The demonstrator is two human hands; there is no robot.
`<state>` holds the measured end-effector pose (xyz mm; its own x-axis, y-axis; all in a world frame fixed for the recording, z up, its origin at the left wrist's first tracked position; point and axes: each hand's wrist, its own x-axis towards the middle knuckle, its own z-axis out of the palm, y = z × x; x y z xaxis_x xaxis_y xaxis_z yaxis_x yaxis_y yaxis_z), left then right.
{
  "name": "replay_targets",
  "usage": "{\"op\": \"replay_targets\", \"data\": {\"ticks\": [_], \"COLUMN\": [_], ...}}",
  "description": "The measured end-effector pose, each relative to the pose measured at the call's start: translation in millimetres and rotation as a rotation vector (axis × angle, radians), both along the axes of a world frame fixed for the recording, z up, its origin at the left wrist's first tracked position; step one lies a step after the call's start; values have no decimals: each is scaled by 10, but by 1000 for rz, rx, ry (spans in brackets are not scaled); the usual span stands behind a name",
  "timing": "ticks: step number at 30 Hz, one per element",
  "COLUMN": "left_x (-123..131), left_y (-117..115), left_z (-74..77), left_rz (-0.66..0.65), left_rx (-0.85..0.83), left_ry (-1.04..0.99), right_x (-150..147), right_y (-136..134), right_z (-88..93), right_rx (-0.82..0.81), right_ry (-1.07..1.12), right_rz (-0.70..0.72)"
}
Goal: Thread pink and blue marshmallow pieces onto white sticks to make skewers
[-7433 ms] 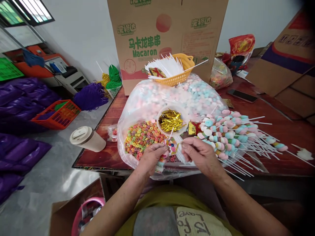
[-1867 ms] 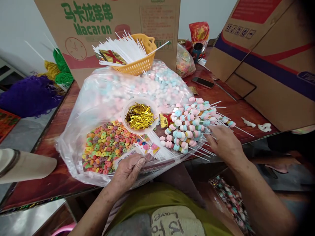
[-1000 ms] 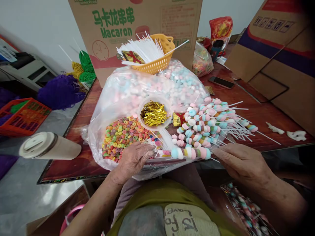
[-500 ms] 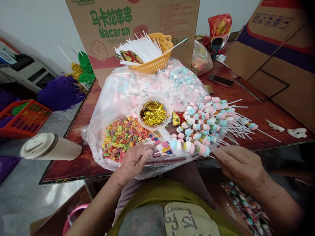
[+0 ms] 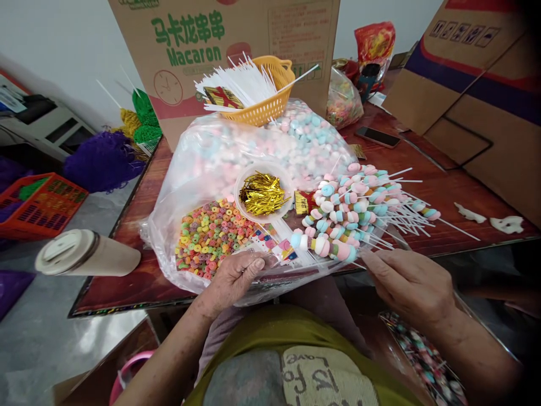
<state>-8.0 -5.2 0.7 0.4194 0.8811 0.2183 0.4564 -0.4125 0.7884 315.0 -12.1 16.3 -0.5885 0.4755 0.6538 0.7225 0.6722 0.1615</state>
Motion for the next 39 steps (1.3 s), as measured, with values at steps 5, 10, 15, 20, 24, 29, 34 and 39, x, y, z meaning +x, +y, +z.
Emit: {"op": "replay_targets", "data": {"ticks": [5,10,15,20,24,29,34,39], "left_x": [-27,-36,-12,-18,-33,-48,-46,-33], "left_y": [10,5,-2,3,13,18,24,9], "left_z": [-29,-25,-10,15,-8,-68,-83,-63], "left_rz": [112,23,16,5,10,101,78,17], "left_rx": [61,111,107,97,89,158,333,313], "left_ry": [74,182,194,161,126,304,420,310], "right_x": [13,77,64,42,24,17,57,28], "right_y": [-40,-51,-35,-30,-43,-51,-24,-23], "right_z": [32,31,2,34,25,23,38,-5], "right_rx": [-26,-51,-67,-62,-29,-32,-55,-46], "right_ry": [-51,-21,8,60,6,-57,-79,-8], "right_rz": [68,60,55,-31,8,72,64,-40]}}
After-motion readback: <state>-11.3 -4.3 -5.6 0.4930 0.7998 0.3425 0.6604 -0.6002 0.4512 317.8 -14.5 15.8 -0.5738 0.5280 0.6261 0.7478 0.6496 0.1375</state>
